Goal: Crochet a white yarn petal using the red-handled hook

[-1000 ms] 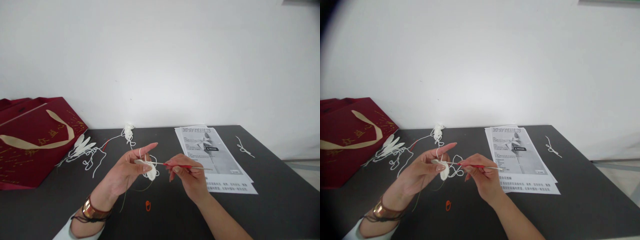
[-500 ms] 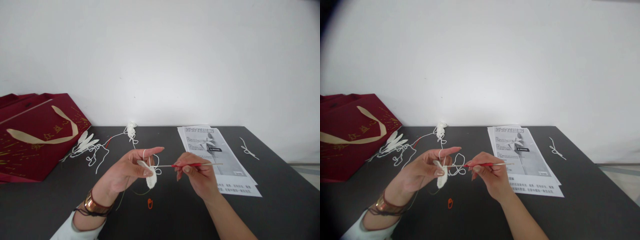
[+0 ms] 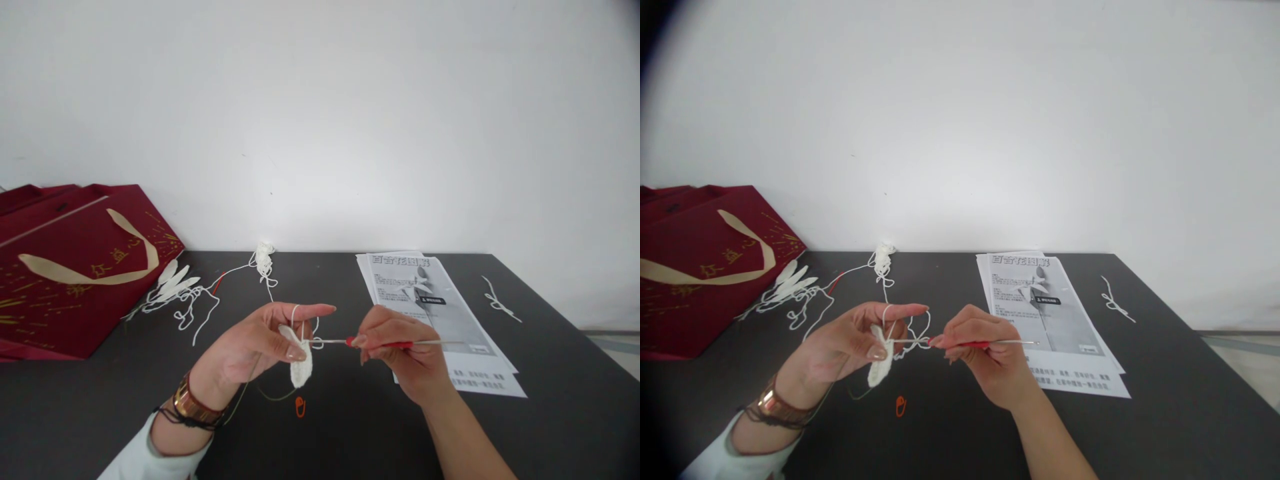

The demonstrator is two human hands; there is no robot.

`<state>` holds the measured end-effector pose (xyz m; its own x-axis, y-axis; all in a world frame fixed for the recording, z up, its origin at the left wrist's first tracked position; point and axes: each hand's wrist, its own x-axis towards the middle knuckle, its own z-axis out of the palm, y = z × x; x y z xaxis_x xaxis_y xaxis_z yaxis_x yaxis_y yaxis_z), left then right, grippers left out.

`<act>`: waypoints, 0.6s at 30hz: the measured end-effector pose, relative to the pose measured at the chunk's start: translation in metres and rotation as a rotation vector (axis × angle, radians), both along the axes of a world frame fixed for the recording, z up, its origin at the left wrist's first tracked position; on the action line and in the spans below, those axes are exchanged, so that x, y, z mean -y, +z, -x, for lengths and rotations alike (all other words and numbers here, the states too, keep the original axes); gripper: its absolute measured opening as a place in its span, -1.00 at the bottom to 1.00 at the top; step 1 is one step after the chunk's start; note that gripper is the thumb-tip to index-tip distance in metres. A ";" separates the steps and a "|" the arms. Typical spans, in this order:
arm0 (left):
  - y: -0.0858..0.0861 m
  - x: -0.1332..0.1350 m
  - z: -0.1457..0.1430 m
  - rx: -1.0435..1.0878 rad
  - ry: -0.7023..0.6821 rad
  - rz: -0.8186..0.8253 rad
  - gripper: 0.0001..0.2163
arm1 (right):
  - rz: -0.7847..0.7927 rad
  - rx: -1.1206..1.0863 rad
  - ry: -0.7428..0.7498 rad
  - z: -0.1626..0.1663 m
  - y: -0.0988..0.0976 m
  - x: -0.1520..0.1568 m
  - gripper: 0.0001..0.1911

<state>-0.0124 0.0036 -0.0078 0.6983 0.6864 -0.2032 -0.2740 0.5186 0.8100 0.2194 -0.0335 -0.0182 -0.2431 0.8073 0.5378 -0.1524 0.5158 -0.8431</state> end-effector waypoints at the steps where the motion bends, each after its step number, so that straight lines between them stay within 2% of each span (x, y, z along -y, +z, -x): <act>1: 0.000 0.000 0.000 0.001 0.003 -0.001 -0.46 | -0.013 0.009 -0.008 0.000 0.001 0.001 -0.86; 10: -0.003 -0.001 0.001 -0.009 -0.041 -0.013 -0.45 | 0.006 -0.006 0.013 0.000 0.003 0.001 -0.87; 18: -0.004 0.000 0.003 -0.050 -0.077 -0.062 -0.50 | 0.135 -0.147 0.075 0.000 -0.003 -0.002 -0.91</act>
<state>-0.0151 0.0040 -0.0117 0.7395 0.6433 -0.1984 -0.1935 0.4854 0.8526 0.2196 -0.0320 -0.0216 -0.2316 0.8570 0.4604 -0.3129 0.3825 -0.8694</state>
